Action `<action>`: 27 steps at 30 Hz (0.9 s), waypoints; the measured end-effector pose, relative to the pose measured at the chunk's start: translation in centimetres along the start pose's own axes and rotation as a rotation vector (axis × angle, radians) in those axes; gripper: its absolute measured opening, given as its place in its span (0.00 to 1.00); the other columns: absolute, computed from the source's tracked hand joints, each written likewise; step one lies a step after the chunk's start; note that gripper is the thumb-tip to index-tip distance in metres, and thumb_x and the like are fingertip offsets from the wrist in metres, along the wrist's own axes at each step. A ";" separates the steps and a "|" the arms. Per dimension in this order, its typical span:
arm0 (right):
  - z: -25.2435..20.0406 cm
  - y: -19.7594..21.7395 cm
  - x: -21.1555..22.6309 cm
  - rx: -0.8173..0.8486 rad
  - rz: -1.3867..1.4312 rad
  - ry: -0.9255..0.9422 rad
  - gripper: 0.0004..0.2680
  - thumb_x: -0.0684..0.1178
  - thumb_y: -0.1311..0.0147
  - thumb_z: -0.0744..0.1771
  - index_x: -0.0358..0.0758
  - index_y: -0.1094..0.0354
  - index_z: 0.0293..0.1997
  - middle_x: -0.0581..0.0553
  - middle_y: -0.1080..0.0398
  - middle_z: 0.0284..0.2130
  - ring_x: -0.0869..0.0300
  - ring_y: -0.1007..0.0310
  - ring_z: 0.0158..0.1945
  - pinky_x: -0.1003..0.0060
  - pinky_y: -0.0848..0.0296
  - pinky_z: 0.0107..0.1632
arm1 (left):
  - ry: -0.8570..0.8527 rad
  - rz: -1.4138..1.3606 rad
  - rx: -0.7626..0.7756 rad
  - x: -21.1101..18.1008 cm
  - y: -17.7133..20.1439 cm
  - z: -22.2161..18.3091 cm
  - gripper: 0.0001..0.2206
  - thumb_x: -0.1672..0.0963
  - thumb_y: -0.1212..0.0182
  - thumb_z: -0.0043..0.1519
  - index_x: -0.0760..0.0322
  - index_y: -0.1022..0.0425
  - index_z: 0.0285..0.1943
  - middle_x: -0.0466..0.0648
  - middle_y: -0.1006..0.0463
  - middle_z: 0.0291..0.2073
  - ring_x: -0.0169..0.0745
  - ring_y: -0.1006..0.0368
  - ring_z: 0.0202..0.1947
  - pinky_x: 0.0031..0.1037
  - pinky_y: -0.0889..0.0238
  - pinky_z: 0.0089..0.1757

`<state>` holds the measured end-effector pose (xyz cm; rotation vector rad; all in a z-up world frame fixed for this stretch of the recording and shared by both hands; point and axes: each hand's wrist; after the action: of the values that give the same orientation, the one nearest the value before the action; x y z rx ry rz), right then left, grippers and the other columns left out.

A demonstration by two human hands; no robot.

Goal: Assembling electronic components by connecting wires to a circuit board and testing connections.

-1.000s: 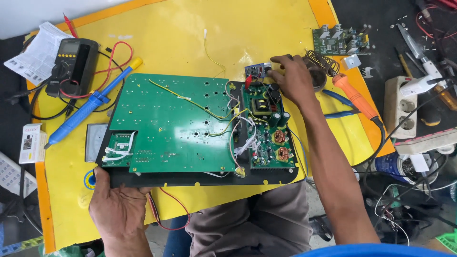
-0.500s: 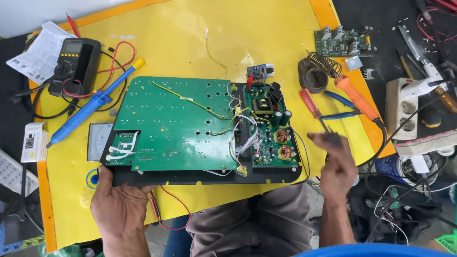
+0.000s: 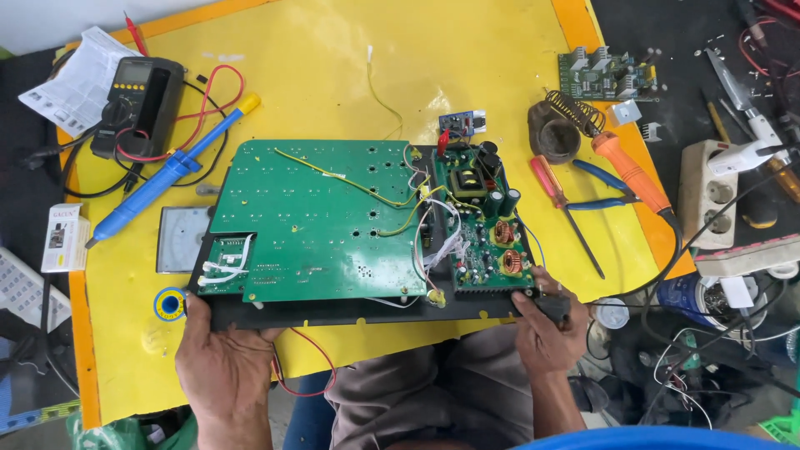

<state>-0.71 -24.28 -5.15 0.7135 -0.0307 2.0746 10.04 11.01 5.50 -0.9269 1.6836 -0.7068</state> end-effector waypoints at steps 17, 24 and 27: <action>1.5 2.7 0.6 -0.167 -0.161 -0.024 0.09 0.27 0.52 0.71 0.30 0.28 0.38 0.30 0.45 0.45 0.35 0.28 0.46 0.32 0.13 0.51 | -0.090 0.316 -0.222 -0.9 0.4 -3.5 0.19 0.56 0.52 0.73 0.69 0.32 0.71 0.56 0.19 0.55 0.57 0.20 0.52 0.63 0.23 0.38; 3.8 2.1 0.9 -0.179 -0.194 -0.041 0.13 0.25 0.64 0.67 0.30 0.28 0.35 0.29 0.44 0.44 0.34 0.28 0.44 0.32 0.12 0.50 | -0.120 0.566 -0.403 -1.3 -1.5 -2.5 0.19 0.54 0.51 0.71 0.72 0.31 0.65 0.57 0.21 0.50 0.59 0.21 0.44 0.59 0.23 0.37; 5.1 2.0 1.4 -0.156 -0.178 -0.061 0.07 0.36 0.53 0.72 0.31 0.27 0.39 0.29 0.43 0.45 0.35 0.27 0.47 0.33 0.13 0.54 | -0.137 0.671 -0.265 -2.0 0.3 -2.2 0.27 0.49 0.53 0.71 0.82 0.34 0.65 0.67 0.23 0.47 0.72 0.22 0.41 0.60 0.23 0.39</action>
<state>-0.44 -25.88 0.25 0.6597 -0.1563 1.8578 8.19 12.91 6.92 -0.5087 1.8370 0.0288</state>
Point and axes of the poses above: each hand's wrist, its own z-axis towards the middle knuckle, its own y-axis out of the back of the hand, x = y × z
